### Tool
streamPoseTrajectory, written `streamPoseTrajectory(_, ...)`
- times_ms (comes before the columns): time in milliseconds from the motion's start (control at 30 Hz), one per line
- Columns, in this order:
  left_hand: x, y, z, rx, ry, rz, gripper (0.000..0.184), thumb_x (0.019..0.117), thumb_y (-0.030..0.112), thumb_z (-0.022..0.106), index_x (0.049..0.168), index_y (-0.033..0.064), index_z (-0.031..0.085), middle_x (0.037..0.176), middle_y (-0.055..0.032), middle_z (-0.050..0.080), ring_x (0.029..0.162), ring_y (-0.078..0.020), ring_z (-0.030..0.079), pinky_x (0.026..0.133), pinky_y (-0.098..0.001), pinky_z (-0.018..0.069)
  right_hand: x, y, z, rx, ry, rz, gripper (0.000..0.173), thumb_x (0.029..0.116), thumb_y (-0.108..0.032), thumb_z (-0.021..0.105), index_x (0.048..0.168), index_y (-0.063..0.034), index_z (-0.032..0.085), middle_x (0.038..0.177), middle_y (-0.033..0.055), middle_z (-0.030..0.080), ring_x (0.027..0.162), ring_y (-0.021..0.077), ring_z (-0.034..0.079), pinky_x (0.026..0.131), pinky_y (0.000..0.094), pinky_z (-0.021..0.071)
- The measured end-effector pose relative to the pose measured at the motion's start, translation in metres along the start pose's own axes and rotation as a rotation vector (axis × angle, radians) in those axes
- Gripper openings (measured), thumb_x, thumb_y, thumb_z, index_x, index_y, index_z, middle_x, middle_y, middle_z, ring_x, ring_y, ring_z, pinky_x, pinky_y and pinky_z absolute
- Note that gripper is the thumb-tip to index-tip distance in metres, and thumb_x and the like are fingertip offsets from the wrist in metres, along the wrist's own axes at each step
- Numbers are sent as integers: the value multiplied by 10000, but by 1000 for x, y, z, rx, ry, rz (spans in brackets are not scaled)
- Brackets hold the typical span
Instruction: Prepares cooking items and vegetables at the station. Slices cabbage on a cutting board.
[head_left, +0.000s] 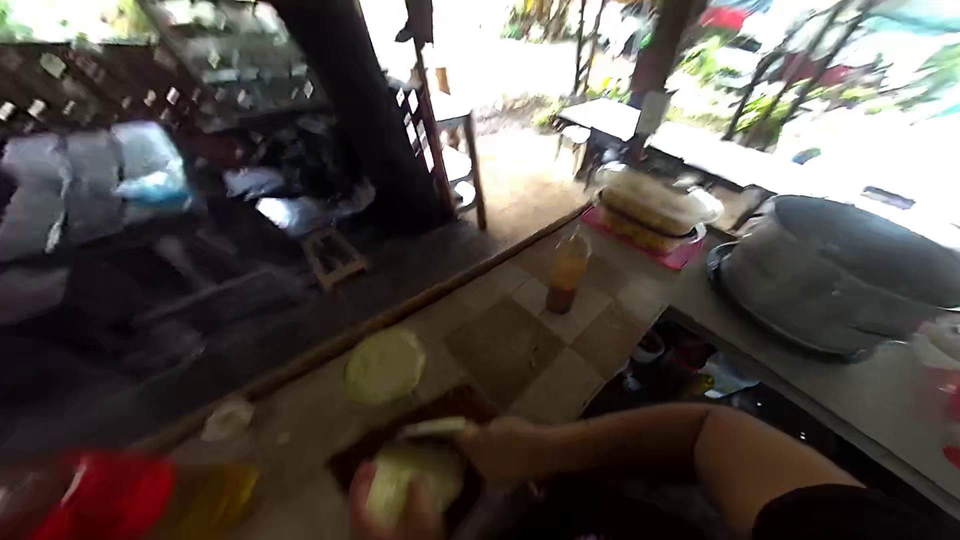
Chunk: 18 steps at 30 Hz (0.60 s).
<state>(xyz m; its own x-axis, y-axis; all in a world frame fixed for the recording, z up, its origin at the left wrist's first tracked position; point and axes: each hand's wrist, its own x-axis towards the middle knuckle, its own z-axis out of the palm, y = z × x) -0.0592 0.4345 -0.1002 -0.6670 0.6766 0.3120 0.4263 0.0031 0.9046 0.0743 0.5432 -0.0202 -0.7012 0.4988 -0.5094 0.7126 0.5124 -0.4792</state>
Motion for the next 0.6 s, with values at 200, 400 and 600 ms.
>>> streamPoseTrajectory(200, -3, 15, 1, -155, 142, -408, 604, 872, -32, 638, 1438, -71, 432, 1385, -229, 548, 1183, -207, 612, 968, -371, 548, -2, -20, -18, -98, -94, 117, 341, 1101, -192, 394, 1406, -69, 482, 1112, 235, 687, 1066, 434, 683, 883, 622, 538)
streamPoseTrajectory(400, -7, 4, 5, -242, 165, -377, 576, 886, -50, 596, 1433, -71, 418, 1433, -226, 513, 1189, -217, 605, 955, -396, 543, -32, -37, -26, -148, -125, 156, 356, 1118, -213, 347, 1370, -4, 486, 1065, 260, 672, 1047, 446, 674, 880, 599, 522)
streamPoseTrajectory(600, -8, -2, 6, -278, 211, -383, 556, 849, -24, 619, 1385, -35, 471, 1364, -199, 541, 1173, -207, 601, 951, -384, 541, -31, -41, -24, -223, -197, 174, 326, 1120, -209, 331, 1311, 10, 478, 1007, 242, 660, 993, 429, 682, 824, 569, 531)
